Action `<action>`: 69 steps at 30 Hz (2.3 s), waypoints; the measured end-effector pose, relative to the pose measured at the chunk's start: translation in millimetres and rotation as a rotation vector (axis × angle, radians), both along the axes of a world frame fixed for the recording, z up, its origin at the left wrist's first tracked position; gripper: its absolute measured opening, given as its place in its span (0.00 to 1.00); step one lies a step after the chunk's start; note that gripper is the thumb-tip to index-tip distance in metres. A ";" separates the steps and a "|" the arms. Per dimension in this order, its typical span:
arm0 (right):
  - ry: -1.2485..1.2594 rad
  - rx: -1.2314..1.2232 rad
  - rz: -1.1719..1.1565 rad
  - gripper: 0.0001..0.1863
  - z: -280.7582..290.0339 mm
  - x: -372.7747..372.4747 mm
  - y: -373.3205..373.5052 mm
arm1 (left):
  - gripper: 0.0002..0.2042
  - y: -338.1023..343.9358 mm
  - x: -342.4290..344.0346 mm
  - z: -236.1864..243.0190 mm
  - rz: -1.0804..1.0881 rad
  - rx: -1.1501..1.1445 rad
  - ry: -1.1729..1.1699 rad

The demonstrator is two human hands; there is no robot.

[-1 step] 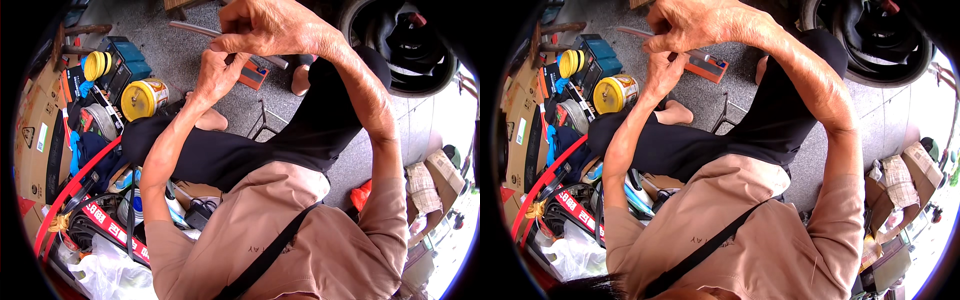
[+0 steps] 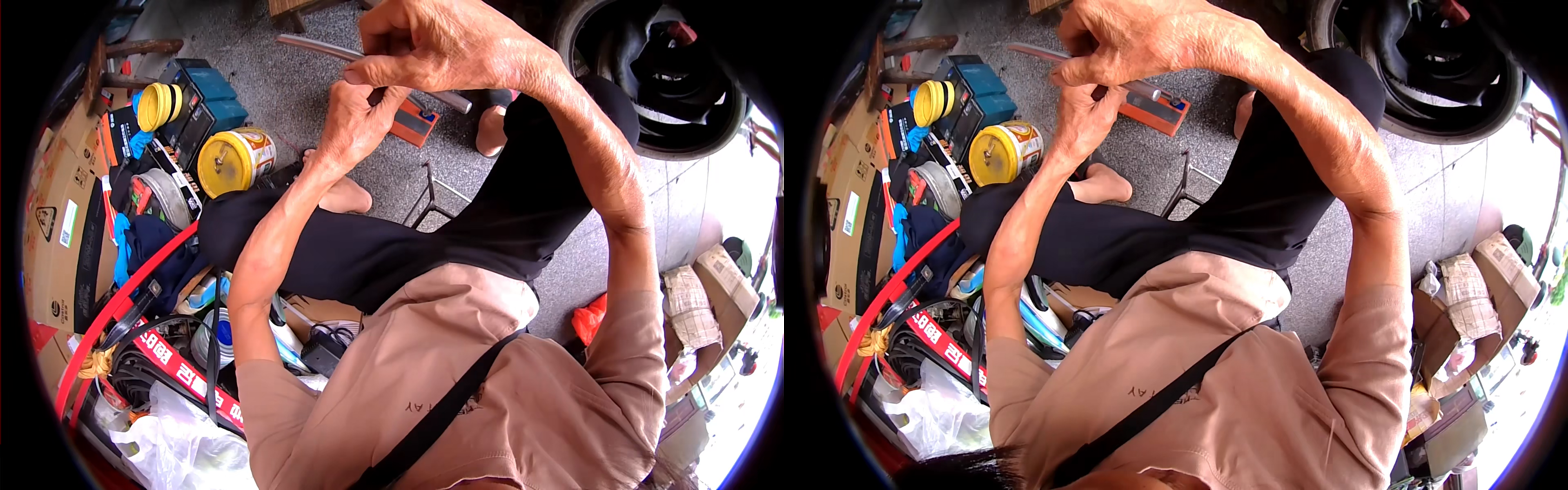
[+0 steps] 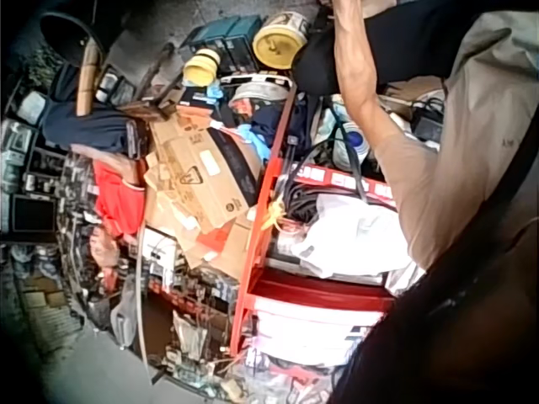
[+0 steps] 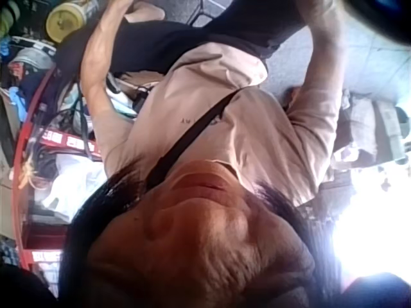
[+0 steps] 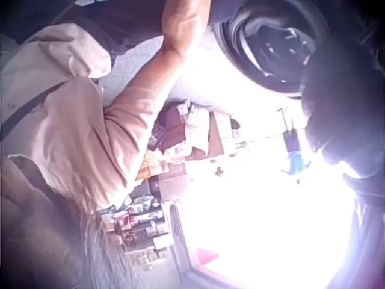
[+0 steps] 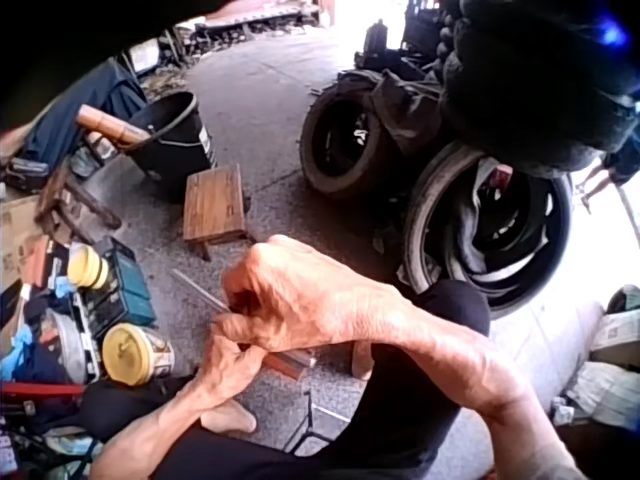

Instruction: The recorder uses a screwdriver and a metal rod to maintain or repair a motorcycle battery.

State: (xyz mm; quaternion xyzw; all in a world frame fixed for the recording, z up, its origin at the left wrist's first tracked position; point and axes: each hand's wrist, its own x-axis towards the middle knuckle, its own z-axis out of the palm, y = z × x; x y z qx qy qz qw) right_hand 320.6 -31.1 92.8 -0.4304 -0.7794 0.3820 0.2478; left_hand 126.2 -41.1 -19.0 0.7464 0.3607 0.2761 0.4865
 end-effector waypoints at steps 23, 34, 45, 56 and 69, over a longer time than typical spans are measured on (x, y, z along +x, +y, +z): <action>-0.016 -0.109 0.202 0.14 2.5 5.7 -1.5 | 0.13 -10.9 -3.4 -10.3 -0.058 0.173 0.069; -0.042 -0.262 0.326 0.09 2.2 12.2 -23.5 | 0.10 -39.0 -4.7 6.7 -0.164 0.208 0.042; -0.073 -0.090 0.176 0.19 8.4 12.2 -35.5 | 0.09 -47.4 -3.3 5.9 -0.239 0.337 0.014; -0.052 -0.191 -0.070 0.12 3.3 -7.4 -45.5 | 0.06 -47.1 -3.6 -4.3 -0.140 0.265 0.079; -0.227 0.584 0.145 0.14 11.5 13.0 -38.2 | 0.05 -32.2 7.7 0.1 -0.184 0.266 0.154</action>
